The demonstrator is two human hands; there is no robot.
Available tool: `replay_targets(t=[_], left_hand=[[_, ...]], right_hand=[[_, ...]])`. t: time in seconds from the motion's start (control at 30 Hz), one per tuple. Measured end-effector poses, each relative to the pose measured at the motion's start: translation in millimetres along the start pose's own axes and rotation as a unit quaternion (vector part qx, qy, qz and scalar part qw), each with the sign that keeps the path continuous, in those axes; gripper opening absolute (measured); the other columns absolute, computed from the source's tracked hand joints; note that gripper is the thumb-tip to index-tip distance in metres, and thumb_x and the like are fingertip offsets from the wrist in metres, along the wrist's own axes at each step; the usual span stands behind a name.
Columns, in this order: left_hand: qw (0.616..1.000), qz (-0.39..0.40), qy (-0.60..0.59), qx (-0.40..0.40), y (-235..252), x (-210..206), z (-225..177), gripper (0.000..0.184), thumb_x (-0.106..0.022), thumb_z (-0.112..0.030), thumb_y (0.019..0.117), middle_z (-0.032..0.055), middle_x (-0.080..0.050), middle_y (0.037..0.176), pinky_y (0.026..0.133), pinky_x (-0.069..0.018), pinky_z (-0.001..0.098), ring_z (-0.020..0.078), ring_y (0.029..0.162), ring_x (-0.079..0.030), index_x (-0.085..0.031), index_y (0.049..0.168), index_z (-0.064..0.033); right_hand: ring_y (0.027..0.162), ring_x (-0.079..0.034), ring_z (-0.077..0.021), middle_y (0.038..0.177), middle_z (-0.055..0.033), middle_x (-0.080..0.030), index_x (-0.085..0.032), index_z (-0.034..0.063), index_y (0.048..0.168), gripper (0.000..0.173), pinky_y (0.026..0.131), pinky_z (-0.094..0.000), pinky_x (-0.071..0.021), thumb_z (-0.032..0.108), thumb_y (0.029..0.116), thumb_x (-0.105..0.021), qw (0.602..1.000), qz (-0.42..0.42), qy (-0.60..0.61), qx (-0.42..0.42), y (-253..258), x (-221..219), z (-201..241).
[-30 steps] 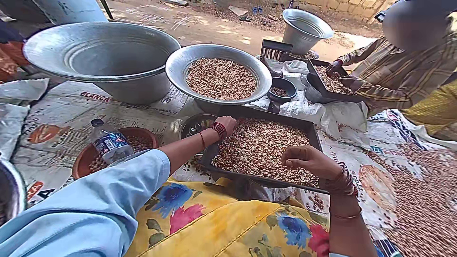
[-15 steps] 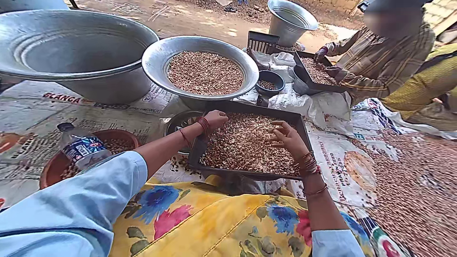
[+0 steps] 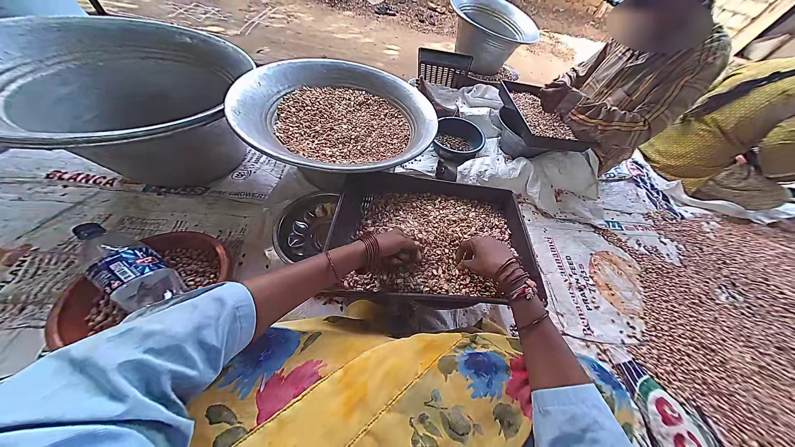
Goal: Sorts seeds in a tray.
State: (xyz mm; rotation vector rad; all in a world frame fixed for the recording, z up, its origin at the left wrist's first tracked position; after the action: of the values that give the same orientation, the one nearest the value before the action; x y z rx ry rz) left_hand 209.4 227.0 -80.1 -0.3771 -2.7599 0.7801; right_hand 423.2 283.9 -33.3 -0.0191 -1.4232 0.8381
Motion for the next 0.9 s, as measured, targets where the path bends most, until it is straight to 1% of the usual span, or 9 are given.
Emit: replay_targets(t=[0.07, 0.13, 0.27, 0.43, 0.53, 0.7, 0.77, 0.83, 0.9], left_hand=[[0.992, -0.101, 0.075, -0.010, 5.0, 30.8, -1.7, 0.028, -0.051, -0.022, 0.1086, 0.0107, -0.063, 0.096, 0.075, -0.0471, 0.0344, 0.0154, 0.079, -0.055, -0.067, 0.116, 0.0008], [0.981, -0.144, 0.119, -0.047, 9.9, 47.4, -5.5, 0.029, -0.054, -0.017, 0.1072, 0.0220, -0.067, 0.117, 0.094, -0.0472, 0.0484, 0.0287, 0.103, -0.063, -0.065, 0.125, 0.0032], [0.944, -0.152, 0.254, -0.148, -4.4, 21.1, -36.9, 0.023, -0.057, -0.017, 0.1056, 0.0161, -0.067, 0.090, 0.081, -0.0486, 0.0479, 0.0257, 0.079, -0.060, -0.070, 0.118, -0.0023], [0.898, -0.108, 0.389, -0.177, -4.4, -25.0, -53.9, 0.028, -0.055, -0.023, 0.1063, 0.0209, -0.072, 0.111, 0.098, -0.0486, 0.0585, 0.0385, 0.108, -0.067, -0.071, 0.124, -0.0076], [0.876, -0.099, 0.441, -0.168, 6.3, -35.4, -50.5, 0.026, -0.056, -0.022, 0.1057, 0.0202, -0.071, 0.120, 0.099, -0.0477, 0.0622, 0.0407, 0.117, -0.065, -0.071, 0.122, -0.0083], [0.861, -0.088, 0.473, -0.165, 7.8, -34.6, -50.9, 0.025, -0.054, -0.018, 0.1055, 0.0209, -0.071, 0.115, 0.096, -0.0486, 0.0616, 0.0409, 0.114, -0.066, -0.071, 0.120, -0.0057], [0.866, -0.050, 0.464, -0.178, 2.8, -30.1, -57.4, 0.022, -0.058, -0.015, 0.1032, 0.0211, -0.071, 0.103, 0.092, -0.0505, 0.0589, 0.0385, 0.100, -0.068, -0.072, 0.115, -0.0028], [0.886, 0.055, 0.422, -0.182, -13.6, -26.3, -69.2, 0.016, -0.064, -0.012, 0.1008, 0.0126, -0.070, 0.087, 0.079, -0.0522, 0.0436, 0.0230, 0.079, -0.064, -0.072, 0.108, -0.0007], [0.907, 0.224, 0.315, -0.164, -35.8, -21.0, -77.3, 0.011, -0.065, -0.005, 0.0981, 0.0033, -0.073, 0.084, 0.076, -0.0565, 0.0273, 0.0083, 0.073, -0.068, -0.074, 0.101, 0.0007]], right_hand=[[0.110, -0.066, -0.0384, 0.113, -0.0167, -0.073, -0.074, 0.0125, 0.117, 0.026, 0.095, -0.0652, -0.0465, 0.023, 0.0928, -0.073, 1.000, 0.002, -0.008, -0.007, 0.2, -3.7, 2.6], [0.112, -0.065, -0.0387, 0.115, -0.0175, -0.072, -0.074, 0.0117, 0.118, 0.027, 0.095, -0.0648, -0.0460, 0.022, 0.0933, -0.073, 1.000, 0.008, -0.016, -0.011, 0.5, -3.9, 4.1], [0.115, -0.064, -0.0401, 0.118, -0.0197, -0.071, -0.073, 0.0095, 0.118, 0.027, 0.096, -0.0648, -0.0464, 0.021, 0.0939, -0.072, 1.000, 0.010, -0.026, -0.005, 0.8, -3.6, 5.0], [0.111, -0.066, -0.0373, 0.113, -0.0181, -0.072, -0.075, 0.0082, 0.114, 0.022, 0.096, -0.0616, -0.0478, 0.015, 0.0937, -0.071, 1.000, 0.004, -0.019, 0.010, 2.4, -5.1, 3.8], [0.112, -0.066, -0.0372, 0.114, -0.0180, -0.072, -0.074, 0.0074, 0.116, 0.023, 0.097, -0.0616, -0.0475, 0.013, 0.0947, -0.070, 1.000, 0.005, -0.011, 0.010, 1.5, -6.0, 2.0], [0.112, -0.065, -0.0352, 0.114, -0.0170, -0.071, -0.073, 0.0065, 0.116, 0.023, 0.097, -0.0590, -0.0480, 0.013, 0.0954, -0.068, 1.000, 0.000, -0.006, 0.014, 2.3, -7.3, 1.3], [0.111, -0.066, -0.0350, 0.113, -0.0173, -0.072, -0.074, 0.0061, 0.115, 0.022, 0.097, -0.0584, -0.0484, 0.013, 0.0947, -0.069, 1.000, -0.006, 0.000, 0.019, 4.4, -7.5, -0.1], [0.112, -0.066, -0.0361, 0.114, -0.0185, -0.071, -0.074, 0.0049, 0.116, 0.023, 0.098, -0.0591, -0.0479, 0.012, 0.0942, -0.070, 1.000, -0.003, 0.006, 0.020, 5.4, -7.3, -1.9], [0.111, -0.066, -0.0364, 0.113, -0.0190, -0.071, -0.073, 0.0040, 0.115, 0.023, 0.098, -0.0596, -0.0478, 0.013, 0.0942, -0.070, 1.000, -0.002, 0.015, 0.023, 6.1, -7.4, -4.1]])
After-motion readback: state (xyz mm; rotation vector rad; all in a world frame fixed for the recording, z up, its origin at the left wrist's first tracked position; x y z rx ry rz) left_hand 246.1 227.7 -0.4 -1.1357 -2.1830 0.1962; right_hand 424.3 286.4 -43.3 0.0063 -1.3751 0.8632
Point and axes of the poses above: each hand's wrist, its own y-axis towards the middle knuckle, its own x-axis out of the back of the hand, z = x × y, the point moved 3 cm from there along y, towards the middle knuckle
